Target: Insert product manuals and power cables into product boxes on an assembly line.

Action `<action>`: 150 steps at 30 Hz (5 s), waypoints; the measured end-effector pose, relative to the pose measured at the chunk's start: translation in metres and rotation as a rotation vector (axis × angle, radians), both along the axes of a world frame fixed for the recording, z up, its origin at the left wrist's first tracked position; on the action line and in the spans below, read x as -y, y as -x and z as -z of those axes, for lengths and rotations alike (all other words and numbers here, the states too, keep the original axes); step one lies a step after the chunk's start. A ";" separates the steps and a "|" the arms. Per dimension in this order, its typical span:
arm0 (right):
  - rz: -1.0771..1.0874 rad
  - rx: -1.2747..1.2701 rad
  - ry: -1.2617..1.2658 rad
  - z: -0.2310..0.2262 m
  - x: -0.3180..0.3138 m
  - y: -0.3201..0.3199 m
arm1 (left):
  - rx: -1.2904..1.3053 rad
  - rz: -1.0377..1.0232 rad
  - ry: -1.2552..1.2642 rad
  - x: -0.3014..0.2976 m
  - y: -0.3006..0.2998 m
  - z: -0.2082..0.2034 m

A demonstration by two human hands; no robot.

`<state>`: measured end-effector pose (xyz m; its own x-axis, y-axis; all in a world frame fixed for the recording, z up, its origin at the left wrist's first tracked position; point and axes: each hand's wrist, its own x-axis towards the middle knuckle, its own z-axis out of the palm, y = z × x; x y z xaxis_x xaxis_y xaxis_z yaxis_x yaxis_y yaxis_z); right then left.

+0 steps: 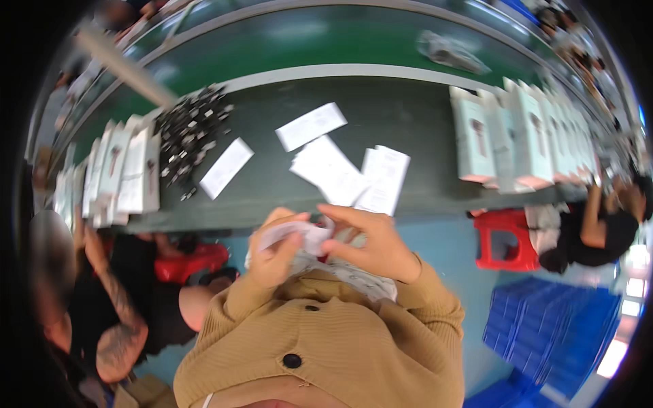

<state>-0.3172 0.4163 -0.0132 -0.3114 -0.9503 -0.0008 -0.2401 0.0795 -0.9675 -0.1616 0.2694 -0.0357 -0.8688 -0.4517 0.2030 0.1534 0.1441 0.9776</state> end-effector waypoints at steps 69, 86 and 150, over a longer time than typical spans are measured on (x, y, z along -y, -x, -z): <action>-0.216 -0.433 0.038 -0.079 0.166 0.020 | 0.132 -0.046 -0.299 0.040 -0.087 0.068; -0.073 -0.541 -0.066 0.018 0.283 0.049 | -0.019 -0.227 -0.380 0.038 -0.098 0.077; 0.670 -1.446 -0.016 -0.015 -0.016 0.086 | 0.302 -1.127 0.685 0.153 -0.142 0.045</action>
